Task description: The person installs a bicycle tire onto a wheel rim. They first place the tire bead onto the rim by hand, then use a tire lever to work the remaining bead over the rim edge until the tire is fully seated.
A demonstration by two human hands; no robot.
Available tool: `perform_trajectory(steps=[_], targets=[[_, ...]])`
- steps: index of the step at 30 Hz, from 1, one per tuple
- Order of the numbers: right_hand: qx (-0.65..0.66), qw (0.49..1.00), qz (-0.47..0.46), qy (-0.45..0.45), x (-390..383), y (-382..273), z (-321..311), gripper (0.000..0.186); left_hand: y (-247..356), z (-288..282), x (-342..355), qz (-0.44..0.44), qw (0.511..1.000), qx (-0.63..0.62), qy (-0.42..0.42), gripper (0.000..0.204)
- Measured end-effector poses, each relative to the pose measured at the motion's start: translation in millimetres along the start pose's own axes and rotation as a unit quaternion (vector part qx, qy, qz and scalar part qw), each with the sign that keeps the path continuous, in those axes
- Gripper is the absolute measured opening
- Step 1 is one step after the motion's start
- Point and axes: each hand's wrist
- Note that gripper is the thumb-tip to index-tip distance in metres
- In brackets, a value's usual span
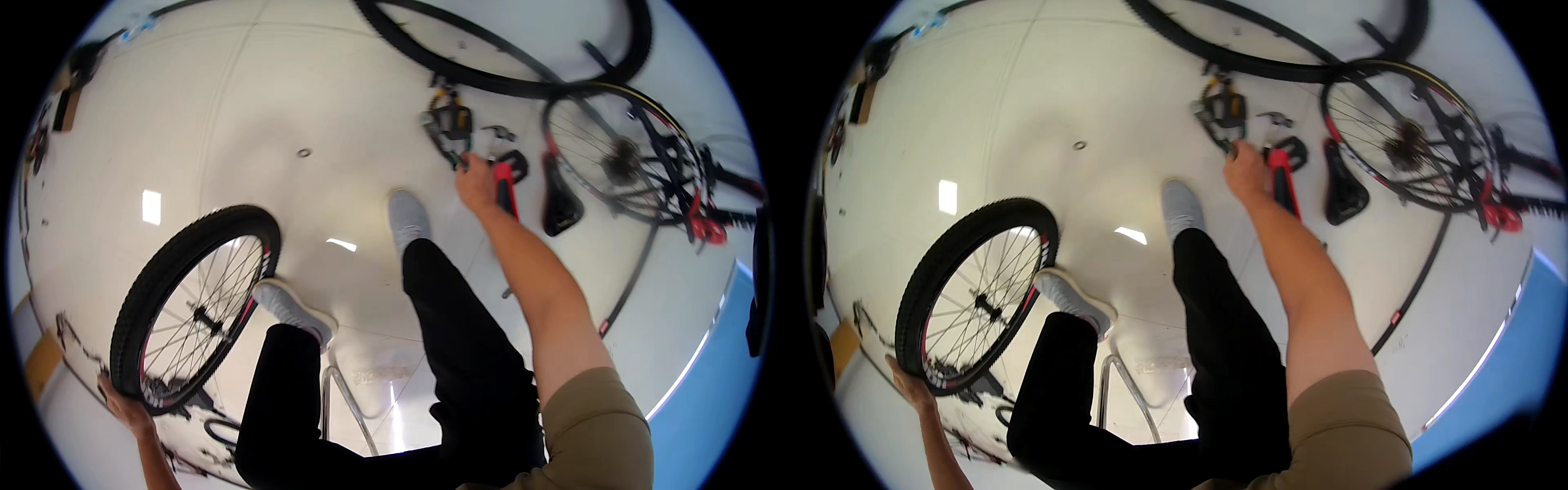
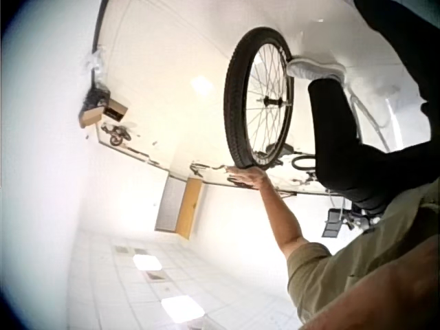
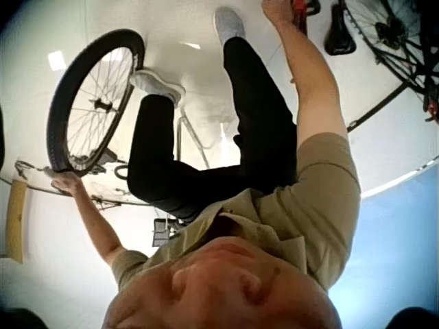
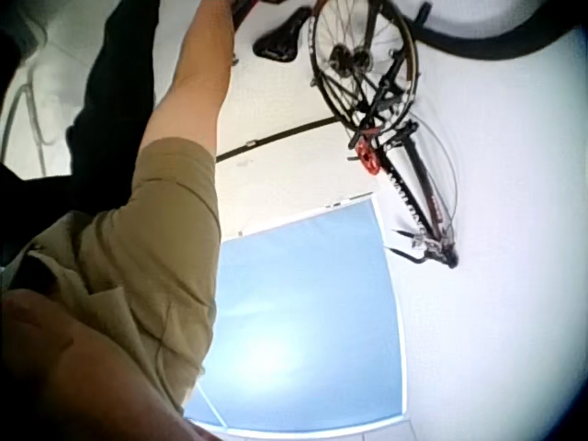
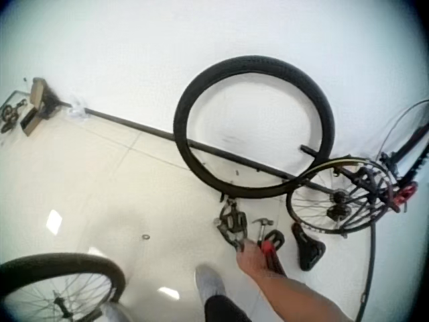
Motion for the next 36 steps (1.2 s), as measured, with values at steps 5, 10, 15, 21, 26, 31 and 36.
perform_trajectory(steps=[5, 10, 15, 21, 26, 31, 36], targets=[[-0.107, 0.987, 0.016, -0.119, 99, 17, 39, 0.053, 50, 9, -29, 0.228, 0.936, 0.258, 0.074, 0.02], [-0.229, 0.969, -0.02, -0.089, 81, 13, 11, 0.055, 119, 1, -77, 0.068, 0.995, 0.068, 0.04, 0.047], [-0.158, 0.982, 0.051, -0.095, 46, -55, -9, 0.057, 129, 2, -97, 0.019, 0.999, 0.021, 0.025, 0.05], [0.15, 0.984, -0.035, -0.09, 64, -108, -5, 0.046, 138, 14, -104, 0.121, 0.99, 0.06, 0.048, 0.035], [0.317, 0.911, 0.079, -0.251, -55, -302, -12, 0.019, 113, 11, -167, 0.034, 0.998, 0.025, -0.049, 0.044], [0.474, 0.842, 0.034, -0.254, -105, -382, -57, 0.014, 140, 17, -164, 0.01, 0.997, -0.077, 0.008, 0.051], [0.577, 0.743, 0.114, -0.32, -150, -401, -61, 0.019, 132, 9, -173, -0.022, 0.993, -0.12, 0.006, 0.053]])
Point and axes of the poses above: each hand's wrist, its own x-axis towards the middle knuckle, its own z-axis out of the palm, y = z × x, and after that the axes turned 12 degrees about x, right-handed
